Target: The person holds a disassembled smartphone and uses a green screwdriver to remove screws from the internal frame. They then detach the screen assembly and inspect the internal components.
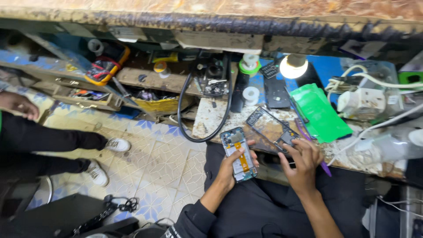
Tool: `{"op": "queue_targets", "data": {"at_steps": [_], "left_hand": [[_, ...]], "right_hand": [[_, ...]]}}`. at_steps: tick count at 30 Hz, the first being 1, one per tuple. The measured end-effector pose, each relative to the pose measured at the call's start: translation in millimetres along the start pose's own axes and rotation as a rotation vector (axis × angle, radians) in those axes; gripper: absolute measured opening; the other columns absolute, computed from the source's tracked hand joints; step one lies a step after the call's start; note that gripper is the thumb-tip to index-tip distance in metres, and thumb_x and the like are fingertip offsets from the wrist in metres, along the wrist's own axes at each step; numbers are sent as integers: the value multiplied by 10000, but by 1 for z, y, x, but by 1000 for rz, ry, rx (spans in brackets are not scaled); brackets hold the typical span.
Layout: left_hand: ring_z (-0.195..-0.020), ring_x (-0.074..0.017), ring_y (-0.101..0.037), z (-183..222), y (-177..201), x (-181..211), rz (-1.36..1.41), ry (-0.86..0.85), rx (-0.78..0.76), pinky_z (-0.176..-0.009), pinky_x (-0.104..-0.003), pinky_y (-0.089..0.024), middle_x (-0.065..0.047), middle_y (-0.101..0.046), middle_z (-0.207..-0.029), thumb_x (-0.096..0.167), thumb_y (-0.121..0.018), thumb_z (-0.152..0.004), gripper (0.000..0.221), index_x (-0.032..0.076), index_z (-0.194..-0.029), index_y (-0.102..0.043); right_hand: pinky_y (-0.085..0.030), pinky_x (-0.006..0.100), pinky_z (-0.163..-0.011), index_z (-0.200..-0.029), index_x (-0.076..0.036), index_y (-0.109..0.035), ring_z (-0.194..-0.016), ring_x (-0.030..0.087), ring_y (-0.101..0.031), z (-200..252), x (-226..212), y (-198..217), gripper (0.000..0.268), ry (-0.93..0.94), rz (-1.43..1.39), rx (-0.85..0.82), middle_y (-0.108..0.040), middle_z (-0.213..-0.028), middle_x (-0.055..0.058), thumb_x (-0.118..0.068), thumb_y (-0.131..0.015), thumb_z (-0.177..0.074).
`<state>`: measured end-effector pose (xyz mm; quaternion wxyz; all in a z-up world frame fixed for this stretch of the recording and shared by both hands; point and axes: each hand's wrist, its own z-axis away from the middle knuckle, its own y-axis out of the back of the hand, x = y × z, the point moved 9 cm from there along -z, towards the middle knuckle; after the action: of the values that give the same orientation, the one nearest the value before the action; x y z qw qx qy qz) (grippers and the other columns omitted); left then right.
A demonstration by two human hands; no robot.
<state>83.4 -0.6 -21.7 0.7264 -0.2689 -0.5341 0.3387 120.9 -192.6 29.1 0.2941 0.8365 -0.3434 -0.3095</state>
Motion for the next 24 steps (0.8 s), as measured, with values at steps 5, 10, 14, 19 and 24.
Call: {"op": "queue_targets", "data": {"at_steps": [5, 10, 14, 19, 24], "left_hand": [[-733, -249, -722, 2, -9, 8, -22, -20, 7, -729, -375, -612, -144, -726, -908, 232, -613, -959, 519, -54, -1391, -581], [-780, -359, -764, -10, 19, -12, -4, -29, 66, -733, -488, -652, -242, -717, -895, 263, -651, -905, 590, -58, -1396, -590], [-779, -360, -765, -9, 17, -11, -6, -55, 49, -728, -493, -652, -245, -719, -888, 268, -655, -906, 596, -62, -1397, -583], [-775, -365, -764, -10, 15, -8, -2, -58, 44, -722, -496, -650, -251, -718, -886, 255, -656, -908, 587, -68, -1392, -581], [-786, -383, -760, -13, 19, -10, -25, -82, 27, -739, -506, -647, -269, -713, -906, 252, -637, -923, 580, -78, -1396, -568]], "right_hand": [[-332, 461, -1021, -1088, -209, -732, -1260, 295, -558, -5, -3, 2, 203, -6, -11, 4, -633, -1238, 25, -185, -786, -893], [-326, 471, -1047, -1036, -202, -722, -1233, 295, -559, 5, 4, -9, 149, -33, -79, 55, -631, -1175, -5, -224, -782, -901], [-342, 467, -1034, -985, -165, -725, -1180, 286, -591, 0, 1, -3, 77, -21, -115, 106, -652, -1106, -11, -204, -773, -937], [-350, 463, -983, -1011, -152, -734, -1089, 295, -603, -15, 10, 1, 56, -15, -99, 192, -660, -1036, 1, -197, -756, -986], [-487, 462, -923, -1000, -48, -699, -964, 340, -600, -31, 4, 9, 110, 43, -253, 302, -629, -990, 84, -151, -682, -1037]]}}
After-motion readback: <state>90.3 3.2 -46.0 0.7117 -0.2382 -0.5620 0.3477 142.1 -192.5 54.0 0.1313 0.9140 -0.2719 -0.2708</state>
